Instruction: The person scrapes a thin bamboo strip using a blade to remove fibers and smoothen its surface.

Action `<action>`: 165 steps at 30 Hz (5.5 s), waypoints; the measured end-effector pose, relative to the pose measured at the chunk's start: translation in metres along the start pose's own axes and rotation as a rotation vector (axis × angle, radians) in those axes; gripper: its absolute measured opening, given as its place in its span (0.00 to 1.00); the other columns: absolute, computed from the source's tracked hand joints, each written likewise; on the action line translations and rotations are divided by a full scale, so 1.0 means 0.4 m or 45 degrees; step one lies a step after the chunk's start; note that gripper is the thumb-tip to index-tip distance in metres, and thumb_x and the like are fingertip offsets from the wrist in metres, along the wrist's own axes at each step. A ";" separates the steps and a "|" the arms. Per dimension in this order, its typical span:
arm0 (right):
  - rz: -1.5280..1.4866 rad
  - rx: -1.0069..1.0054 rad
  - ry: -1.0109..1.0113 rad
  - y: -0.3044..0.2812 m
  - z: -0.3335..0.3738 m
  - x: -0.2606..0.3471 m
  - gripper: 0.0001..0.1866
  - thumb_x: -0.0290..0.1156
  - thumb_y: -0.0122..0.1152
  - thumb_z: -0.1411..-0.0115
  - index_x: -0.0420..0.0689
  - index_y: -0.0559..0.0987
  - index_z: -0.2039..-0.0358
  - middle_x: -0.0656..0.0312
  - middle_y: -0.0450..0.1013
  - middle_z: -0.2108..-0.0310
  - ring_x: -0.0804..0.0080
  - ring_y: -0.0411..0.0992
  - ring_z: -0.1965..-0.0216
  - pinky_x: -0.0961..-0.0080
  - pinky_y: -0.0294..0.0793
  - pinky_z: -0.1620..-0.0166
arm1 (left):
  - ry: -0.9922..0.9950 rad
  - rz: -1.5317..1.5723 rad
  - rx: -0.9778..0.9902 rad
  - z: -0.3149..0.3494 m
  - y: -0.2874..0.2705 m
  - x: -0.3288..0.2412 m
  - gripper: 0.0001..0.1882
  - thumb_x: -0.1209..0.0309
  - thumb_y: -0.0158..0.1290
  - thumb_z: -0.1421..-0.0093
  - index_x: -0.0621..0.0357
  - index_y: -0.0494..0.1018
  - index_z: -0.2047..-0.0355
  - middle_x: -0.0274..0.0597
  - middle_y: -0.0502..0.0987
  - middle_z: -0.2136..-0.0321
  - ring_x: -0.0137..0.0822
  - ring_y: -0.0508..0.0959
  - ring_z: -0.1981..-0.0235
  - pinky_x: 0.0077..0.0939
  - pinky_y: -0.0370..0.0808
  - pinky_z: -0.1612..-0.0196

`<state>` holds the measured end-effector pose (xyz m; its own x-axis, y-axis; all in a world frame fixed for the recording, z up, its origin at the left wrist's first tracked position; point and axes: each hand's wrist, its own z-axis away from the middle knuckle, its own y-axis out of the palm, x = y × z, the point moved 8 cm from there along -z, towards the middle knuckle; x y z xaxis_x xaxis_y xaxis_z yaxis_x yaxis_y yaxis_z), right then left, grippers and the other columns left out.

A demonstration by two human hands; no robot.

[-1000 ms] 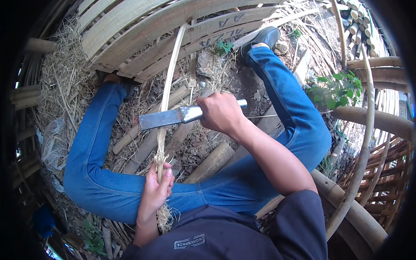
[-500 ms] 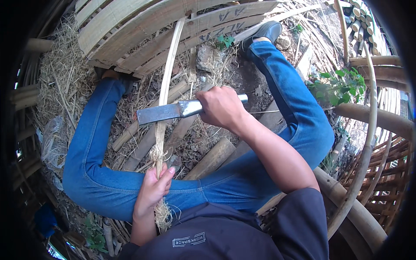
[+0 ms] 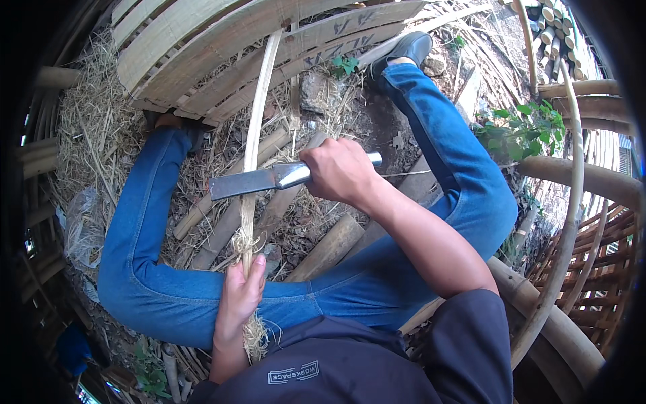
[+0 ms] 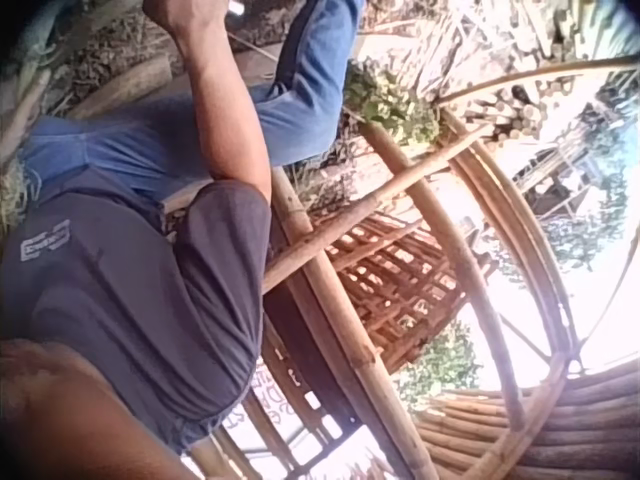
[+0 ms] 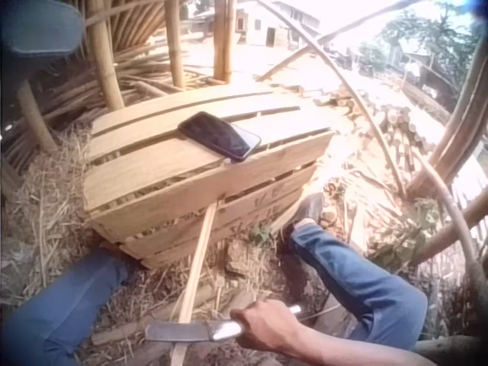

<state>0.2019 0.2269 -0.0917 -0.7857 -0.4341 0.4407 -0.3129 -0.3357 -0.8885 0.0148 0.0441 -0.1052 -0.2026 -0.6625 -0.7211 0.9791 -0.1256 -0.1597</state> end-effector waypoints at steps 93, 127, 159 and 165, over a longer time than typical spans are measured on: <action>-0.162 -0.097 0.358 -0.011 -0.034 -0.083 0.05 0.27 0.60 0.55 0.41 0.81 0.77 0.45 0.76 0.79 0.46 0.78 0.72 0.56 0.78 0.61 | 0.114 -0.288 -0.097 0.009 -0.002 -0.024 0.22 0.62 0.48 0.30 0.67 0.69 0.77 0.60 0.69 0.85 0.56 0.74 0.81 0.47 0.66 0.75; -0.112 -0.038 0.303 -0.009 -0.036 -0.066 0.04 0.26 0.58 0.54 0.41 0.80 0.78 0.45 0.75 0.80 0.44 0.77 0.72 0.54 0.78 0.62 | 0.208 -0.419 -0.180 0.019 -0.003 -0.066 0.21 0.64 0.49 0.32 0.68 0.70 0.79 0.64 0.70 0.84 0.64 0.74 0.79 0.50 0.66 0.76; -0.154 -0.109 0.362 -0.016 -0.048 -0.112 0.06 0.29 0.59 0.50 0.41 0.81 0.77 0.43 0.75 0.78 0.44 0.77 0.72 0.54 0.77 0.61 | 0.247 -0.415 -0.191 0.023 -0.002 -0.081 0.22 0.64 0.49 0.31 0.68 0.69 0.79 0.62 0.69 0.86 0.60 0.73 0.83 0.48 0.65 0.77; -0.117 -0.052 0.317 -0.010 -0.057 -0.115 0.05 0.27 0.57 0.54 0.43 0.81 0.79 0.45 0.76 0.78 0.46 0.79 0.71 0.56 0.79 0.58 | 0.210 -0.426 -0.209 0.018 -0.005 -0.077 0.22 0.64 0.49 0.31 0.68 0.69 0.79 0.62 0.68 0.86 0.60 0.73 0.82 0.49 0.65 0.77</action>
<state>0.2272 0.2673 -0.1115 -0.8585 -0.1829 0.4791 -0.4062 -0.3277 -0.8530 0.0194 0.0595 -0.0778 -0.5225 -0.4761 -0.7073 0.8459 -0.1855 -0.5000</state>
